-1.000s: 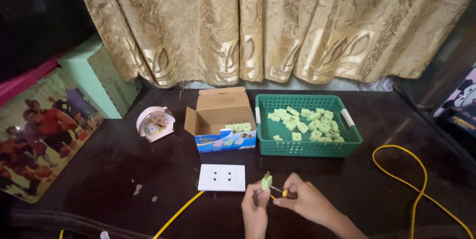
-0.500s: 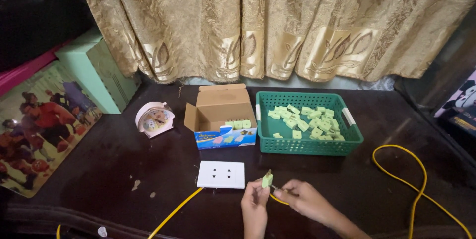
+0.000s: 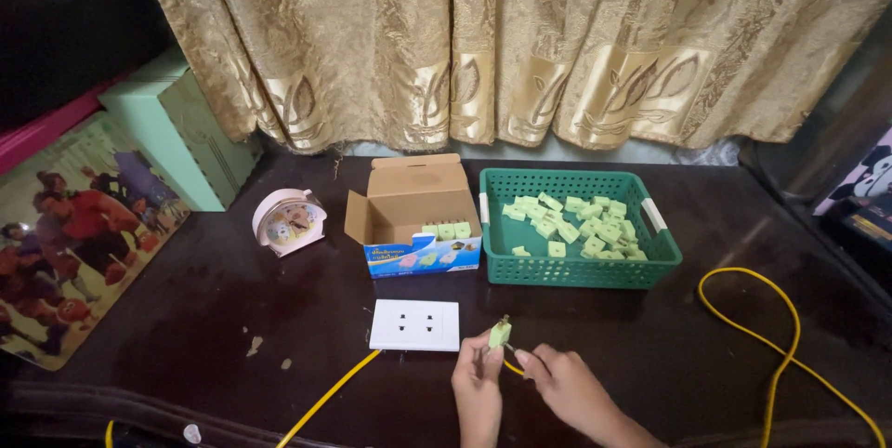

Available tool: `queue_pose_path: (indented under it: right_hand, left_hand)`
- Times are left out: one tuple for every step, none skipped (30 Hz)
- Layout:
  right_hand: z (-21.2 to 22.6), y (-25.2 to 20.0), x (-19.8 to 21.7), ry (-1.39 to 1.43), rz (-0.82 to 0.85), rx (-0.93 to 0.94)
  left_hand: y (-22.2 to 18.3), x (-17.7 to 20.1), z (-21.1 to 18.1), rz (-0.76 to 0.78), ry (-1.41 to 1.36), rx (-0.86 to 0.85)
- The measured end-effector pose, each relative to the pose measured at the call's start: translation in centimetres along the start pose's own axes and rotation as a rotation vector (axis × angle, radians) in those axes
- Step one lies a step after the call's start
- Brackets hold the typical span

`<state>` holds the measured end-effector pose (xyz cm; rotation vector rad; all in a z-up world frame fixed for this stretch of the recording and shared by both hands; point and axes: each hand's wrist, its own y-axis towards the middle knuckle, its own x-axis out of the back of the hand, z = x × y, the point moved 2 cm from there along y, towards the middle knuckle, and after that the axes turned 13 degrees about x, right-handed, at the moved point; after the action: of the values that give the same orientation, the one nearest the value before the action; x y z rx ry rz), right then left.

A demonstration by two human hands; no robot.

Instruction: The person assembles a series of green electrical plugs by hand, inserting internal components and using a screwdriver to tighten the housing screws.

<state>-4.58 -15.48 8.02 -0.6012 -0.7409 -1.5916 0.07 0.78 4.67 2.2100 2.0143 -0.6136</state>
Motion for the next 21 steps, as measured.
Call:
queue_pose_path:
  right_hand:
    - [0.8, -0.1, 0.6, 0.0, 0.001, 0.0]
    - [1.3, -0.3, 0.7, 0.477, 0.047, -0.225]
    - [2.1, -0.6, 0.8, 0.954, 0.09, -0.451]
    - [0.9, -0.4, 0.7, 0.954, 0.09, -0.45]
    - [0.0, -0.4, 0.3, 1.207, 0.209, -0.54]
    - [-0.8, -0.4, 0.1, 1.46, 0.332, -0.624]
    - [-1.1, -0.4, -0.1, 1.461, 0.332, -0.623]
    - [-1.4, -0.4, -0.3, 1.527, 0.355, -0.637]
    - [-1.6, -0.4, -0.5, 1.594, 0.378, -0.65]
    - [1.0, -1.1, 0.6, 1.596, 0.377, -0.649]
    - [3.3, -1.6, 1.9, 1.338, 0.234, -0.558]
    - [5.7, -1.8, 3.4, 1.081, 0.096, -0.456]
    - [3.6, -1.1, 3.0, 1.083, 0.093, -0.45]
    - [1.4, -0.4, 3.0, 0.756, -0.013, -0.402]
    - [-0.7, 0.3, 3.1, 0.432, -0.118, -0.344]
    - [-2.2, 1.2, 3.9, 0.435, -0.124, -0.339]
    - [-3.6, 2.2, 5.0, 0.17, -0.177, -0.287]
    - [-5.1, 2.7, 6.0, -0.094, -0.227, -0.24]
    - [-7.7, 3.3, 5.8, -0.092, -0.233, -0.242]
    - [-10.0, 4.1, 5.8, -0.281, -0.262, -0.101]
    - [-12.3, 4.8, 5.8, -0.47, -0.289, 0.041]
  left_hand:
    - [-0.2, -0.1, -0.2, -0.001, 0.0, 0.0]
    - [-0.3, 0.0, -0.5, -0.002, 0.009, -0.002]
    - [-0.5, 0.0, -0.7, -0.002, 0.019, -0.004]
    - [-0.4, 0.1, -0.6, -0.003, 0.019, -0.005]
    - [-0.3, 0.1, -0.5, 0.017, 0.03, -0.028]
    - [-0.3, 0.2, -0.4, 0.037, 0.04, -0.05]
    - [-0.1, 0.3, -0.2, 0.038, 0.04, -0.051]
    - [0.1, 0.5, 0.1, 0.053, 0.027, -0.046]
    - [0.4, 0.6, 0.4, 0.067, 0.013, -0.042]
    - [0.5, 0.6, 0.9, 0.068, 0.014, -0.043]
    - [0.6, 0.7, 1.3, 0.053, -0.024, -0.021]
    - [1.0, 0.8, 1.7, 0.038, -0.063, -0.003]
    - [1.3, 0.8, 1.7, 0.041, -0.061, -0.008]
    - [1.6, 0.9, 2.0, 0.049, -0.193, 0.078]
    - [1.9, 0.9, 2.2, 0.058, -0.324, 0.164]
    - [1.8, 0.7, 1.4, 0.064, -0.321, 0.158]
    - [1.7, 0.5, 0.8, 0.084, -0.413, 0.197]
    - [1.3, 0.4, 0.4, 0.104, -0.504, 0.242]
    - [1.6, 0.5, 0.6, 0.109, -0.5, 0.243]
    - [1.8, 0.6, 0.8, 0.109, -0.521, 0.316]
    - [2.0, 0.7, 1.1, 0.109, -0.542, 0.39]
